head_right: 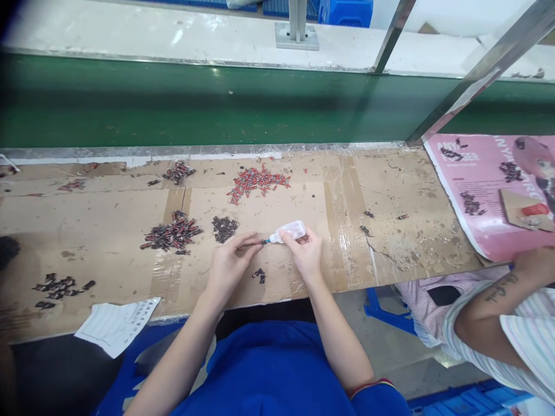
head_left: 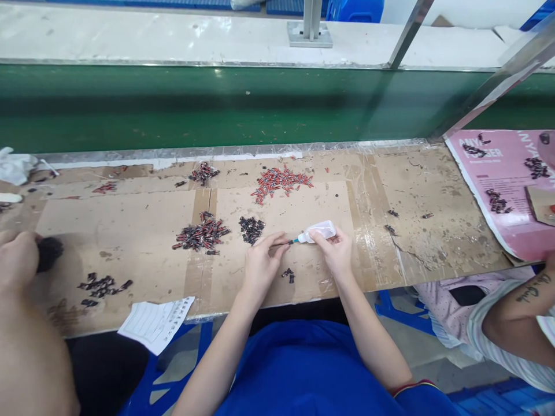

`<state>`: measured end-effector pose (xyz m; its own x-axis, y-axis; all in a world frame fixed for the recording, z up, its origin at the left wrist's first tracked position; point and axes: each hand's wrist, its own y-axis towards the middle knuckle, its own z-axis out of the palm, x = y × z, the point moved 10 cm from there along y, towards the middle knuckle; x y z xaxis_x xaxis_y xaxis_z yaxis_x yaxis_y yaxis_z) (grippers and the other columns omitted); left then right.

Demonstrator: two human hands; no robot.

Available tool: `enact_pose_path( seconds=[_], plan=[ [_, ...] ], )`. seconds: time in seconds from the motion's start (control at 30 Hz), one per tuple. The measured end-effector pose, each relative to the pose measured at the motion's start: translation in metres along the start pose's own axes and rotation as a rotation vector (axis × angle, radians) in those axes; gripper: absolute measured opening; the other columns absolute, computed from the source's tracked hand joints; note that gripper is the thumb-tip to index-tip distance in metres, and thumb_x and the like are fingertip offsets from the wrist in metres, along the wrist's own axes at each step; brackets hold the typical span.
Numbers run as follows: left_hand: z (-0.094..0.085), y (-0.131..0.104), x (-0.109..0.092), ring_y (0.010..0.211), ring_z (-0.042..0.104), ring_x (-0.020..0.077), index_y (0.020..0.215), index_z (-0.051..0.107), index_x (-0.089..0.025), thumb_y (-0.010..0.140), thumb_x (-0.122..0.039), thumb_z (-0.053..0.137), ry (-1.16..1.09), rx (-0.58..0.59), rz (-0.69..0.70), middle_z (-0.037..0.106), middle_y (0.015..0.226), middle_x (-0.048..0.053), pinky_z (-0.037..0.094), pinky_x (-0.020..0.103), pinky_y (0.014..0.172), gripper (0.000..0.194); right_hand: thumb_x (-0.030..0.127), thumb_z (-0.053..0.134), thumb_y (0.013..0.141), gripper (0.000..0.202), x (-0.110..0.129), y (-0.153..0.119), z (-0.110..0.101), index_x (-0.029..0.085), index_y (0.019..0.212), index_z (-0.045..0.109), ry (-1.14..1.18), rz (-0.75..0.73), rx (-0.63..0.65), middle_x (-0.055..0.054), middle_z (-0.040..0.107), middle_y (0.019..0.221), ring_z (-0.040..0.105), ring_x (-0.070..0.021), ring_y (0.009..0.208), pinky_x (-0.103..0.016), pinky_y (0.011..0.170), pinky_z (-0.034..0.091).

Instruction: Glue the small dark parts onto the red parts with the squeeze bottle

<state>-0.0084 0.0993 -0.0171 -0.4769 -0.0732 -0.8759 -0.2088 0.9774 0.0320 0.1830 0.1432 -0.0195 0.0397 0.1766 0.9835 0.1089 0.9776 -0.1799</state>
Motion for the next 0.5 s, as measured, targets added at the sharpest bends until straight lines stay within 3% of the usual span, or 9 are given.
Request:
enact_pose_path(
  seconds=[0.33,0.5],
  plan=[
    [-0.0013,0.0005,0.0031,0.09,0.072,0.023,0.1,0.069,-0.019,0.077,-0.022,0.069,-0.009,-0.015,-0.034,0.077,0.089,0.006,0.055,0.043,0.091,0.023,0.038,0.075,0.06,0.023,0.0014,-0.0018,-0.0068,0.019,0.071,0.067,0.03,0.003,-0.054,-0.005,0.074,0.074,0.068,-0.0217,0.072,-0.036,0.072,0.055],
    [-0.0009,0.0003,0.0013,0.085,0.073,0.022,0.1,0.069,-0.019,0.077,-0.021,0.069,-0.015,-0.01,-0.039,0.078,0.089,0.005,0.056,0.043,0.091,0.023,0.039,0.075,0.06,0.024,0.0026,-0.0015,-0.0034,0.019,0.071,0.067,0.019,0.0,-0.018,-0.005,0.074,0.075,0.068,-0.0218,0.072,-0.036,0.072,0.055]
  ],
)
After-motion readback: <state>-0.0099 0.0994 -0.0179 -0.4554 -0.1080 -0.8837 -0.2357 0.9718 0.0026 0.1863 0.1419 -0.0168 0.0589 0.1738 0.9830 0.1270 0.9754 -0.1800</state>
